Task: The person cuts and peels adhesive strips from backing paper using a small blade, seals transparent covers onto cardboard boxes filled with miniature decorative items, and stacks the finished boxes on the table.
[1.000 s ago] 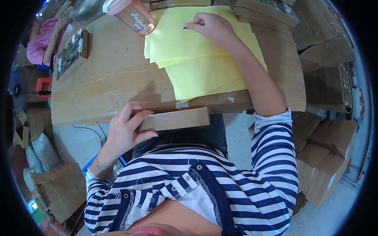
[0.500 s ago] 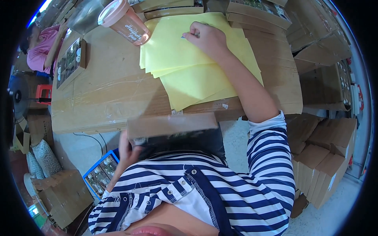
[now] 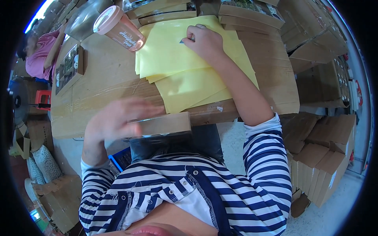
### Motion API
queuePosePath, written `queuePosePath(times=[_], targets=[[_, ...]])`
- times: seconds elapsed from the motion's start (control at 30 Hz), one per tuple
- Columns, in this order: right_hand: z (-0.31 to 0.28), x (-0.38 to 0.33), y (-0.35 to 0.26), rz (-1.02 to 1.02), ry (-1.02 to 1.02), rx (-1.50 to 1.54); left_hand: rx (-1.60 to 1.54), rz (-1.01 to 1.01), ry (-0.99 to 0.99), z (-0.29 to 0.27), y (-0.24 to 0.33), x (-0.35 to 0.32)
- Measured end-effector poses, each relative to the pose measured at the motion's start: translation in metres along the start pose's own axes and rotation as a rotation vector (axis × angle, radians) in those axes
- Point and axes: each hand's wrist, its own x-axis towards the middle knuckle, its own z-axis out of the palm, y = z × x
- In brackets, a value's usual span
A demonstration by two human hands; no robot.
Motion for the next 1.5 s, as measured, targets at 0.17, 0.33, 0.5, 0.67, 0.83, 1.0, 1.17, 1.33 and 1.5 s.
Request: queuePosePath(times=[0.17, 0.33, 0.5, 0.67, 0.83, 1.0, 1.17, 1.33, 1.5], targets=[[0.001, 0.001, 0.003, -0.011, -0.022, 0.025, 0.228, -0.119, 0.424, -0.003, -0.088, 0.091], [-0.003, 0.002, 0.002, -0.003, -0.063, 0.015, 0.307, -0.130, 0.512, 0.012, -0.143, 0.118], [-0.005, 0.003, 0.005, 0.025, -0.087, 0.033, 0.302, -0.130, 0.538, 0.017, -0.141, 0.120], [-0.013, 0.002, -0.001, 0.013, -0.147, 0.098, 0.360, -0.122, 0.539, 0.016, -0.137, 0.120], [-0.004, 0.003, 0.007, 0.016, -0.130, 0.255, 0.342, -0.124, 0.547, 0.018, -0.135, 0.117], [-0.003, 0.002, 0.003, -0.024, -0.117, 0.039, 0.281, -0.043, 0.626, 0.010, -0.124, 0.107], [-0.006, 0.002, 0.005, -0.014, -0.132, 0.044, -0.343, -0.286, 0.317, -0.026, -0.045, 0.069], [-0.005, 0.004, 0.006, -0.009, -0.138, 0.023, -0.595, -0.432, -0.007, -0.026, 0.013, 0.034], [-0.004, 0.003, 0.003, 0.002, -0.141, 0.024, -0.443, -0.488, -0.023, -0.010, 0.019, 0.022]])
